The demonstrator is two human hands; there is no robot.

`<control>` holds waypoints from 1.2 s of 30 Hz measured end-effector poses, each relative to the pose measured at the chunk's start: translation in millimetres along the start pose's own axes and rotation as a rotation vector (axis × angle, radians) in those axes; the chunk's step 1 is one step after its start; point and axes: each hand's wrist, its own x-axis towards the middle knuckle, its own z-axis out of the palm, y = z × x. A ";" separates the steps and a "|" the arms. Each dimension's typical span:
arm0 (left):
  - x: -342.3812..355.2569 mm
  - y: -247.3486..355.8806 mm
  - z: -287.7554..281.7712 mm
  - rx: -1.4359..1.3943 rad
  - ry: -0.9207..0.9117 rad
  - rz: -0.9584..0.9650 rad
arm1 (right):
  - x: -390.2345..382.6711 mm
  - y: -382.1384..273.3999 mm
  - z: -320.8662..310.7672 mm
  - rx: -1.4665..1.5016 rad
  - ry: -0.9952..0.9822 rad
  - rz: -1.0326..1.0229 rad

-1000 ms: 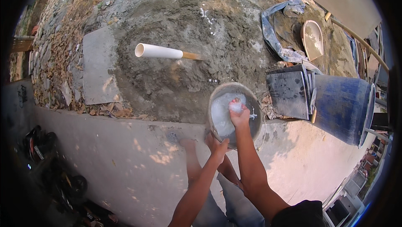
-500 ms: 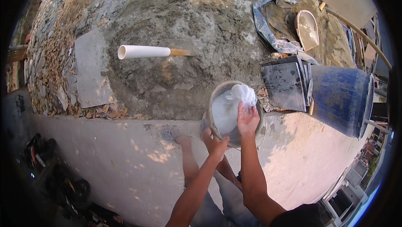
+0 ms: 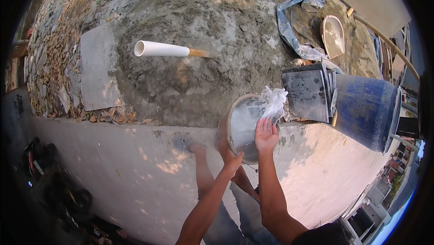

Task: The person mixes a pile of sand and cement on the ground using a hoe. They add water from a bucket using a smaller container and continue mixing the materials together to form a concrete mixture.

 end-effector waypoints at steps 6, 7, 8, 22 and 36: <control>9.0 -13.0 -8.2 -0.138 -0.155 0.021 | 96.9 38.4 -63.7 -0.831 0.386 0.159; 12.6 -9.7 -15.9 -0.178 -0.177 0.020 | 93.5 45.7 -63.5 -0.703 0.319 0.148; 10.3 -10.2 -34.2 -0.230 -0.163 0.008 | 73.0 64.6 -62.8 -0.594 0.271 0.172; -21.4 50.4 -197.7 -0.454 0.115 0.076 | 11.0 272.5 -24.9 -0.529 -0.077 0.335; -26.5 54.0 -292.6 -0.569 0.080 0.110 | 4.2 380.5 -36.1 -0.826 -0.014 0.264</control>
